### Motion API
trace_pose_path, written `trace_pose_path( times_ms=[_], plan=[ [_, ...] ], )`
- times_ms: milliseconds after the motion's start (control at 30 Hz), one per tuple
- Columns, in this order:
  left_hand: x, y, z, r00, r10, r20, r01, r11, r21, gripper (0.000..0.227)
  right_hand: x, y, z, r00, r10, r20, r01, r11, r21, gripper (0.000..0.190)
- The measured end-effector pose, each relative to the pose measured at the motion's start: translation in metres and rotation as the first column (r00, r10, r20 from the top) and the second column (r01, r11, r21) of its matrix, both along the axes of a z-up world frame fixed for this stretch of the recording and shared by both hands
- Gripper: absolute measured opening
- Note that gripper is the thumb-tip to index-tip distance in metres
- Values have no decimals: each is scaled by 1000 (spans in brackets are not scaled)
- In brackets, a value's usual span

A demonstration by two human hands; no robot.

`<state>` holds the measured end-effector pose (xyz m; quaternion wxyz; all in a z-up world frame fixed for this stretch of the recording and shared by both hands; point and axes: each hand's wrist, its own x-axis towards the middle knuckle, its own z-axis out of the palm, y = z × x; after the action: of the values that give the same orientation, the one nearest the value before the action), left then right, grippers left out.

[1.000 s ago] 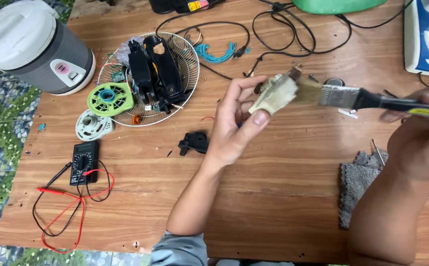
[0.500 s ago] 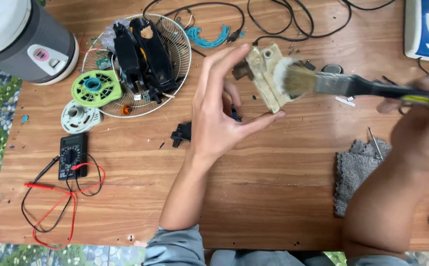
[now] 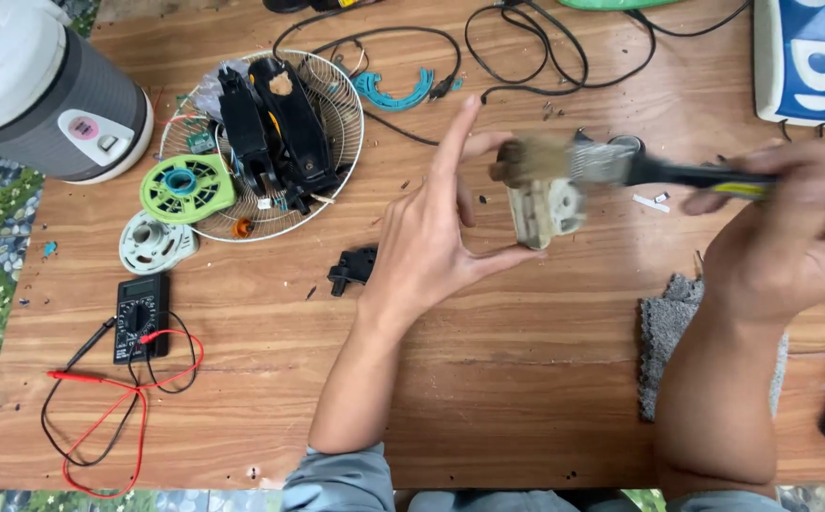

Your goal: The person cleans a disassembled white plastic electronic component using a brush. They hold the part in one hand and scrub its surfaces and crevices with the brush in the other hand, rotating the object to access different areas.

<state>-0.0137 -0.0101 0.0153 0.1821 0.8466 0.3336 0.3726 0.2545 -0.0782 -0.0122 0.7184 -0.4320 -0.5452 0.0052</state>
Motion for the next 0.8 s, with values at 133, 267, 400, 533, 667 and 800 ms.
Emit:
trace_pose_path(
  times_ms=[133,267,400,533,667,800],
  plan=[
    [0,-1,5,999,37,-36,-37,999,1,130,3,-2,0,991,68,-115,-57,993,102,46],
    [1,3,10,998,51,-24,-52,998,-31,127,2,-2,2,998,-33,50,32,999,21,47],
    [7,11,11,997,57,-55,-63,991,-114,126,-11,-11,37,973,48,227,-12,988,-157,53],
    [14,18,6,999,4,-53,-15,979,-202,125,1,-1,9,973,-153,171,159,987,-25,36],
    [17,21,3,999,14,-34,-21,978,-205,121,-8,-6,29,990,-55,130,75,985,-153,36],
    [14,18,5,999,-16,42,24,977,-212,119,2,1,5,984,-148,102,156,985,-73,25]
  ],
)
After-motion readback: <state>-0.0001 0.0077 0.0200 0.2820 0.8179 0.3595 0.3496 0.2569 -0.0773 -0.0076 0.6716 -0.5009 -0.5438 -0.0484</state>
